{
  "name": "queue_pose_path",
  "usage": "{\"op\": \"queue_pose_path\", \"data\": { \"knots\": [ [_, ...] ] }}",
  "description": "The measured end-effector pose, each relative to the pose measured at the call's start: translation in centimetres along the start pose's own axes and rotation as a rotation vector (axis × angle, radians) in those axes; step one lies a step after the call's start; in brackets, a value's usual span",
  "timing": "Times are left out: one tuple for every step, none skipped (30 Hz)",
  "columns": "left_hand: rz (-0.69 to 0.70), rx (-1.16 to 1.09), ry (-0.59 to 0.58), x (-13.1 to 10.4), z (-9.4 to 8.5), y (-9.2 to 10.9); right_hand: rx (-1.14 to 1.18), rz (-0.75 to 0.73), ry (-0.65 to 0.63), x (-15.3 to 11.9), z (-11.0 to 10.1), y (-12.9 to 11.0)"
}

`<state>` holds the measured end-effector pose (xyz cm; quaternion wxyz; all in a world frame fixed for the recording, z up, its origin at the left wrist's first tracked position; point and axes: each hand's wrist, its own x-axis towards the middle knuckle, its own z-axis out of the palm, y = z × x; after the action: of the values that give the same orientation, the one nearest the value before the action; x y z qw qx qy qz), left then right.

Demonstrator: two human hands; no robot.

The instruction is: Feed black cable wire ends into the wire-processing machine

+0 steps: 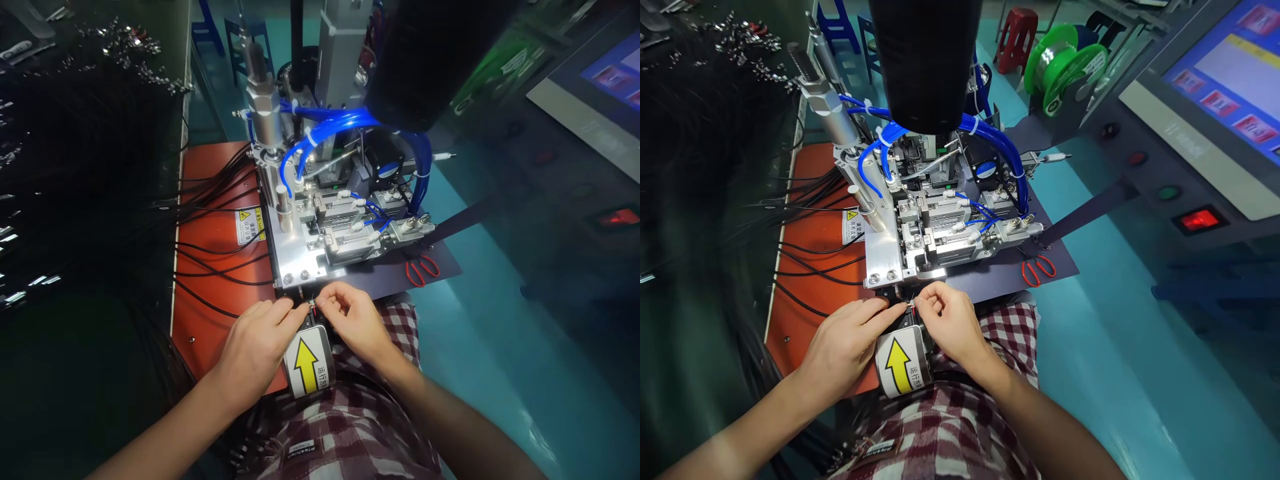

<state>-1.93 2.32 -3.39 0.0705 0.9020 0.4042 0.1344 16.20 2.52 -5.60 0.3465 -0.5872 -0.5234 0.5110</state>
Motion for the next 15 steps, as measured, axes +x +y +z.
{"op": "queue_pose_path", "data": {
  "knots": [
    [0.001,-0.002,0.006,0.0,0.0,0.0,0.015,0.015,-0.007,0.1,0.1,0.2],
    [0.005,-0.004,0.013,0.0,-0.1,0.0,0.044,0.043,-0.023,0.2,0.1,0.3],
    [0.007,-0.004,0.021,0.0,-0.2,0.1,0.077,0.079,-0.045,0.3,0.1,0.5],
    [0.011,-0.005,0.030,0.0,-0.2,0.1,0.107,0.118,-0.066,0.4,0.0,0.7],
    [0.014,-0.006,0.035,0.1,-0.3,0.1,0.123,0.150,-0.079,0.5,0.0,0.9],
    [0.015,-0.005,0.040,0.1,-0.4,0.2,0.123,0.166,-0.076,0.5,-0.1,1.0],
    [0.017,-0.004,0.045,0.1,-0.4,0.2,0.109,0.163,-0.057,0.5,-0.2,1.0],
    [0.017,-0.003,0.046,0.1,-0.4,0.2,0.086,0.143,-0.030,0.5,-0.1,1.0],
    [0.015,-0.001,0.043,0.2,-0.4,0.2,0.063,0.114,-0.004,0.5,-0.1,0.9],
    [0.013,0.002,0.038,0.2,-0.4,0.1,0.047,0.083,0.011,0.5,0.1,0.7],
    [0.010,0.006,0.036,0.2,-0.3,0.1,0.037,0.060,0.016,0.5,0.3,0.6],
    [0.009,0.011,0.033,0.2,-0.3,0.1,0.035,0.046,0.015,0.5,0.5,0.4],
    [0.009,0.015,0.033,0.2,-0.3,0.1,0.042,0.039,0.017,0.5,0.7,0.3],
    [0.010,0.019,0.035,0.3,-0.3,0.0,0.050,0.032,0.022,0.5,0.9,0.2],
    [0.012,0.020,0.038,0.3,-0.3,0.0,0.053,0.020,0.035,0.4,1.0,0.1]
  ]
}}
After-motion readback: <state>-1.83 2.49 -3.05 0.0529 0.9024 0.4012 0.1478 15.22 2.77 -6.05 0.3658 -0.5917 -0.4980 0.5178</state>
